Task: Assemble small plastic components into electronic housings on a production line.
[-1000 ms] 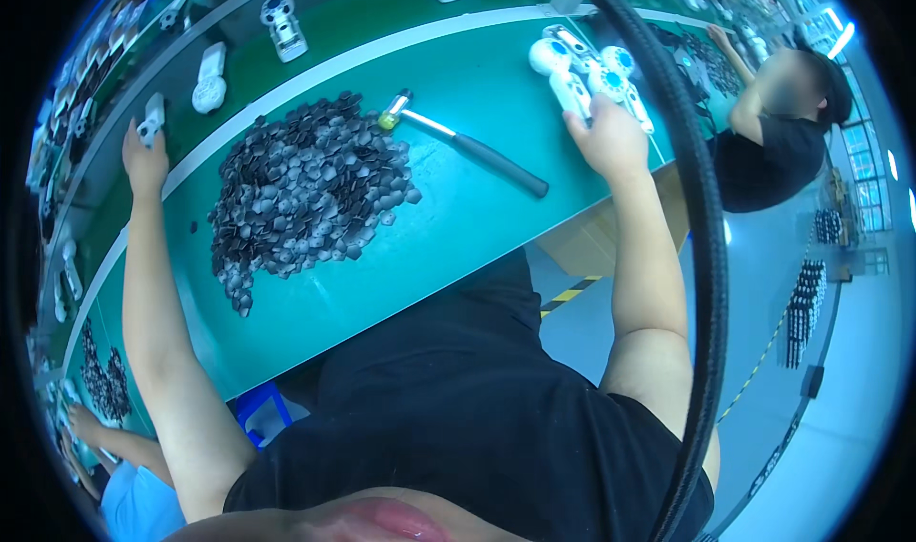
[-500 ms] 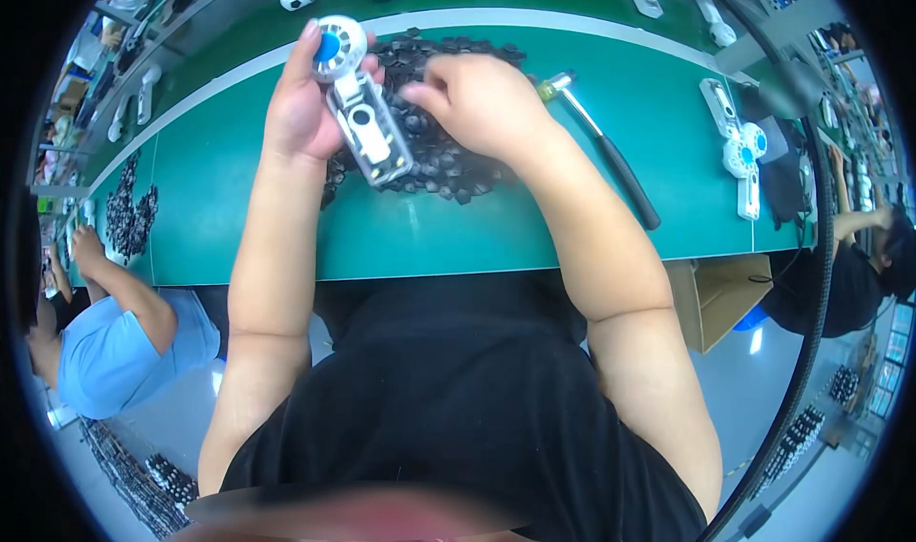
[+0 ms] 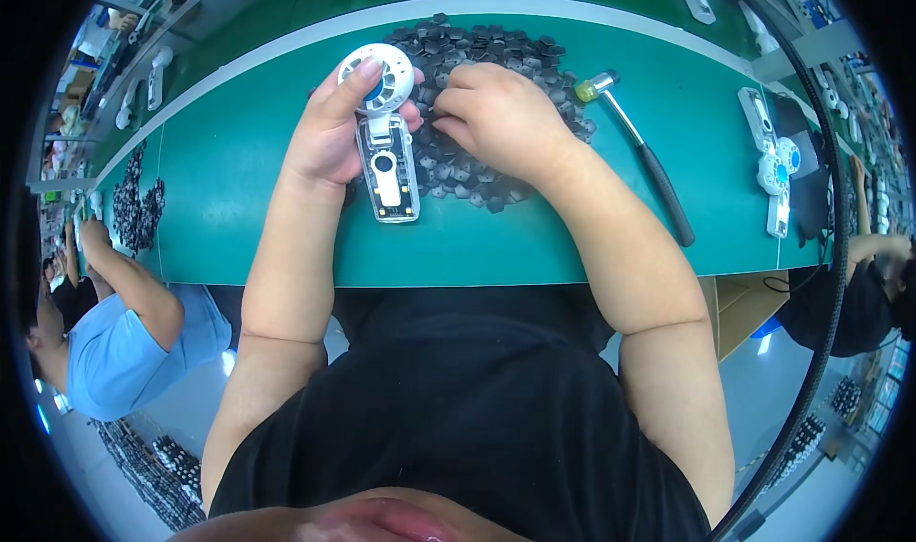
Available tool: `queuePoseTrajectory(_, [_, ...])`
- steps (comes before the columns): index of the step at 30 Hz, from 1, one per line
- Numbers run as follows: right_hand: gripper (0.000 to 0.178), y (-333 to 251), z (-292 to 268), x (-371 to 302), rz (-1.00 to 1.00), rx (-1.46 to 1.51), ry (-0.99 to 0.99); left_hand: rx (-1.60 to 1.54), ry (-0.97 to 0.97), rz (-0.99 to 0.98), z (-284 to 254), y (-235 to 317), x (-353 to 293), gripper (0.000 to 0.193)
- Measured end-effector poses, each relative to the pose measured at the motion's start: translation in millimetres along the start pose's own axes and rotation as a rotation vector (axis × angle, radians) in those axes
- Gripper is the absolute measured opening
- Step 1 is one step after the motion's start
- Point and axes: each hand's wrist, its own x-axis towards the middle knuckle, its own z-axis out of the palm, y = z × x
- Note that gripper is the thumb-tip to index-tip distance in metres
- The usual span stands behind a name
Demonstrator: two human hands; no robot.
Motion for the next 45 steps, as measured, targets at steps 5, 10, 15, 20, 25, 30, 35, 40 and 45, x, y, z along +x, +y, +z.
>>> queuePoseTrajectory(5, [0.008, 0.5, -13.2, -3.8, 0.107, 0.214, 0.024, 0.030, -0.088, 0.084, 0.8, -5.3, 1.2, 0.049])
queuePoseTrajectory(10, [0.006, 3.7, -17.5, -6.2, 0.193, 0.661, -0.028, 0.109, -0.081, 0.178, -0.9, -8.3, 2.8, 0.050])
queuePoseTrajectory(15, [0.007, -6.7, -22.2, -3.8, 0.333, 0.775, 0.089, 0.208, -0.073, 0.249, 1.6, -10.9, 2.8, 0.058])
queuePoseTrajectory(20, [0.011, -8.9, -34.9, -4.3, 0.327, 0.344, 0.047, 0.132, -0.095, 0.205, -1.5, -10.6, 2.0, 0.054])
queuePoseTrajectory(25, [0.015, -1.9, -40.6, -11.5, 0.050, 0.143, -0.171, 0.130, -0.083, 0.182, -8.7, -8.1, 5.9, 0.052])
queuePoseTrajectory(30, [0.014, -23.7, -18.6, -12.0, -0.002, 0.095, -0.232, 0.175, -0.078, 0.200, -15.0, -5.7, 2.2, 0.049])
queuePoseTrajectory(35, [0.015, -29.6, -17.4, -7.2, -0.119, 0.070, -0.142, 0.120, -0.096, 0.199, -18.7, -4.8, -1.3, 0.049])
queuePoseTrajectory(40, [0.022, -36.6, -41.9, -9.7, -0.386, -0.066, 0.299, 0.041, -0.124, 0.171, -15.1, 0.5, -7.0, 0.052])
queuePoseTrajectory(45, [0.027, -36.3, -40.3, -10.6, -0.472, -0.085, 0.459, 0.051, -0.186, 0.154, -10.7, -0.8, -11.7, 0.058])
